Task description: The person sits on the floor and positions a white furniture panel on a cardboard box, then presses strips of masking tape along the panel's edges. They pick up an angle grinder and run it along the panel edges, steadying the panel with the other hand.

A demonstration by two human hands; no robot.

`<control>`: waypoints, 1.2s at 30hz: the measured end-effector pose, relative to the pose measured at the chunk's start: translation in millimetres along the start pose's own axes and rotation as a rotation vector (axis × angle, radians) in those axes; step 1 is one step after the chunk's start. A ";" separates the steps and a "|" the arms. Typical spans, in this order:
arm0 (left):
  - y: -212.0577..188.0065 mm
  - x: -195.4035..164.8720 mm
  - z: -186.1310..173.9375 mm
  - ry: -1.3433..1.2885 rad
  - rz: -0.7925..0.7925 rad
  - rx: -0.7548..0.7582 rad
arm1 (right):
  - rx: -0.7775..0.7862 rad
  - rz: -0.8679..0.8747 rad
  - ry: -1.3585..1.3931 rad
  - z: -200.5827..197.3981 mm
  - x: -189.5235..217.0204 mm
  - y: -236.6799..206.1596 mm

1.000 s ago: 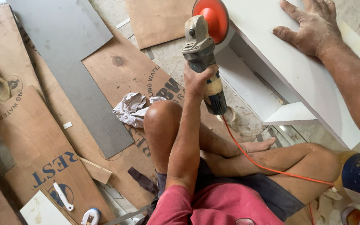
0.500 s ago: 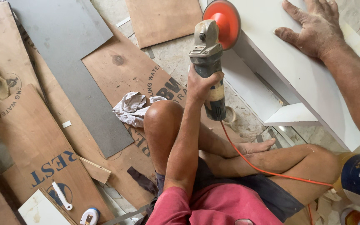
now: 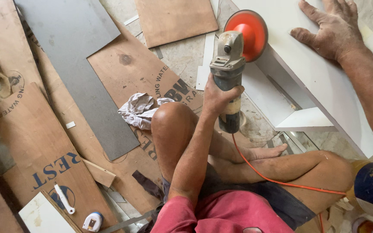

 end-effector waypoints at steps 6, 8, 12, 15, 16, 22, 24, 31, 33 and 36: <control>-11.4 3.1 2.5 0.045 0.018 0.010 | 0.005 0.052 0.004 4.8 -8.2 -0.2; -16.4 5.2 3.5 0.089 0.015 0.012 | 0.007 0.051 -0.012 7.0 -9.1 -0.5; -25.8 8.9 6.9 0.176 0.008 0.021 | -0.005 0.082 -0.029 10.0 -12.6 -1.6; -32.9 10.4 12.4 0.170 0.005 0.053 | -0.012 0.096 -0.037 10.5 -14.2 -1.7; -35.5 10.3 14.7 0.160 0.010 0.068 | -0.014 0.097 -0.040 10.1 -14.6 -1.3; -47.9 4.6 16.1 0.191 0.104 0.060 | -0.026 0.019 -0.033 9.1 -3.4 0.5; -53.1 9.5 17.3 0.166 0.063 0.086 | -0.047 0.029 -0.038 8.5 -0.7 -0.6; -68.0 16.7 22.4 0.233 0.015 0.149 | -0.016 0.115 0.035 10.1 0.2 -5.0; -73.1 18.4 25.6 0.235 0.003 0.179 | -0.021 0.130 0.041 9.6 -0.5 -4.2; -82.2 19.3 28.0 0.230 0.012 0.203 | -0.019 0.113 0.037 10.8 2.2 -3.2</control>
Point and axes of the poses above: each hand's wrist, its own y-axis towards the middle knuckle, its own z-axis out of the palm, x = y × z, the point moved 10 cm from there along y, towards the middle knuckle, and after that the axes turned 9 degrees about -x, right-handed, at the moved point
